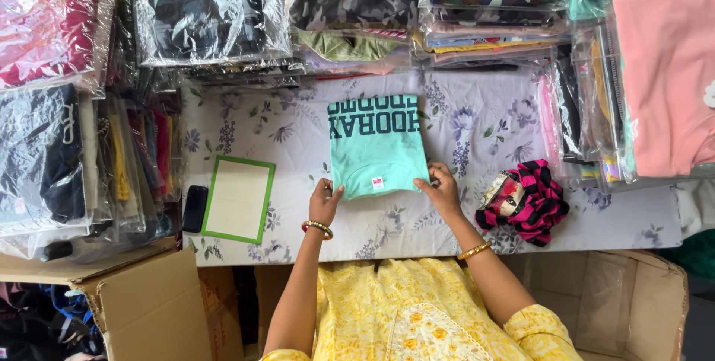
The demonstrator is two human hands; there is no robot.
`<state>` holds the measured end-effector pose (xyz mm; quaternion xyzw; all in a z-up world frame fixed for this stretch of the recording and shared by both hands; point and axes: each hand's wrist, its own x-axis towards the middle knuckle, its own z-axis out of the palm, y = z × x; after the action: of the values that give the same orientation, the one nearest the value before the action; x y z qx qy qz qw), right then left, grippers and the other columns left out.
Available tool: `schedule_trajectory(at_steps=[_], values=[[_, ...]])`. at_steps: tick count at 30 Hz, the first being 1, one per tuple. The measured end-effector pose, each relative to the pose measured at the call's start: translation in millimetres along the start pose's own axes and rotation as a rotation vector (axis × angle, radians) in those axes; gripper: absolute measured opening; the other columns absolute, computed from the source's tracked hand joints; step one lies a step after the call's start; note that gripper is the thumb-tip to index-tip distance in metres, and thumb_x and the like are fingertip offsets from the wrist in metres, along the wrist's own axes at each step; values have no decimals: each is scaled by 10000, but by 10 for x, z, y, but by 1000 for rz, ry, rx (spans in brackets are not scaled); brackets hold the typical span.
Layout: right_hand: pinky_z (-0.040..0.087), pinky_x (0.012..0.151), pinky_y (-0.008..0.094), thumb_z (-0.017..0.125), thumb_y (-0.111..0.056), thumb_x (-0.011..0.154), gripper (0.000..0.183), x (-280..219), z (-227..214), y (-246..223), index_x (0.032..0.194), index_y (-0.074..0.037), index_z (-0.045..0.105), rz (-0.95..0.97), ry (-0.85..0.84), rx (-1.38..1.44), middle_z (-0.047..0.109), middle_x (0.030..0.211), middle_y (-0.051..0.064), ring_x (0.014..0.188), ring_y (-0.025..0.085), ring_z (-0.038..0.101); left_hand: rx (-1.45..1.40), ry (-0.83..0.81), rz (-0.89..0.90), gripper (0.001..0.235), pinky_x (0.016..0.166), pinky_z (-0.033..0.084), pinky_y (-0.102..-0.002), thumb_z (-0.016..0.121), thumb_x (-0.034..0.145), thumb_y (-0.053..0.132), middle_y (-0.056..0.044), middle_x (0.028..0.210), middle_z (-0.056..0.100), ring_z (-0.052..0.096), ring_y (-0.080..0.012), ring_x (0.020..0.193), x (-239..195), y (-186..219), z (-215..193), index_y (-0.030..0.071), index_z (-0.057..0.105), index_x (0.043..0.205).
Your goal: The person folds shirts on a table, smoothing and aligning each one by hand, then wraps the folded shirts in clear plastic bags and stacks the wrapped shirts with piles of similarly packed clothing around the table.
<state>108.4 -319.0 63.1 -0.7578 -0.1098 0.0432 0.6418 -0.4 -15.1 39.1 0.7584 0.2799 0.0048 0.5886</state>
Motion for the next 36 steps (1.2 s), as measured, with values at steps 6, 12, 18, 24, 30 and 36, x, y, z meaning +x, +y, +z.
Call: schedule_trajectory(at_steps=[6,12,18,24,30,36], values=[[420,490,208,805,-207,793,454,-12,37,29,1163,-117,558,470,-116,287,677,856,18,595,71,578,120,-36,-74,238,513,350,-280,716,920,213,42,586,521,400,-73,543,-76,158,-61,67,536,973],[498,529,215,764,-245,885,320,-37,26,39,1122,-66,645,510,-92,294,676,884,-5,660,33,597,77,-27,-79,209,513,325,-282,709,935,203,32,587,551,374,-72,544,-64,266,-76,50,566,931],[381,512,212,723,-338,938,287,-138,-110,265,875,-59,751,704,-140,226,677,712,12,616,66,572,79,-92,-88,324,524,334,-273,769,933,234,20,633,495,363,-66,582,0,-172,-20,10,557,835],[398,517,229,756,-326,937,339,-87,-198,369,846,-1,721,673,-128,332,694,722,42,609,92,571,-160,-163,-120,223,550,413,-236,750,928,184,47,676,604,476,-40,582,77,-37,-60,46,594,848],[495,582,228,768,-274,889,262,197,-397,-722,969,-27,734,490,65,392,714,789,14,633,90,613,-431,-49,43,173,554,374,-199,752,903,92,49,724,618,478,-15,614,-143,1326,-393,70,594,972],[474,565,234,669,-318,1012,303,450,-485,-1367,911,-34,706,421,75,736,708,802,25,657,104,623,-485,49,120,221,583,380,-185,766,889,76,59,722,585,480,-9,639,-79,2002,-451,85,624,1059]])
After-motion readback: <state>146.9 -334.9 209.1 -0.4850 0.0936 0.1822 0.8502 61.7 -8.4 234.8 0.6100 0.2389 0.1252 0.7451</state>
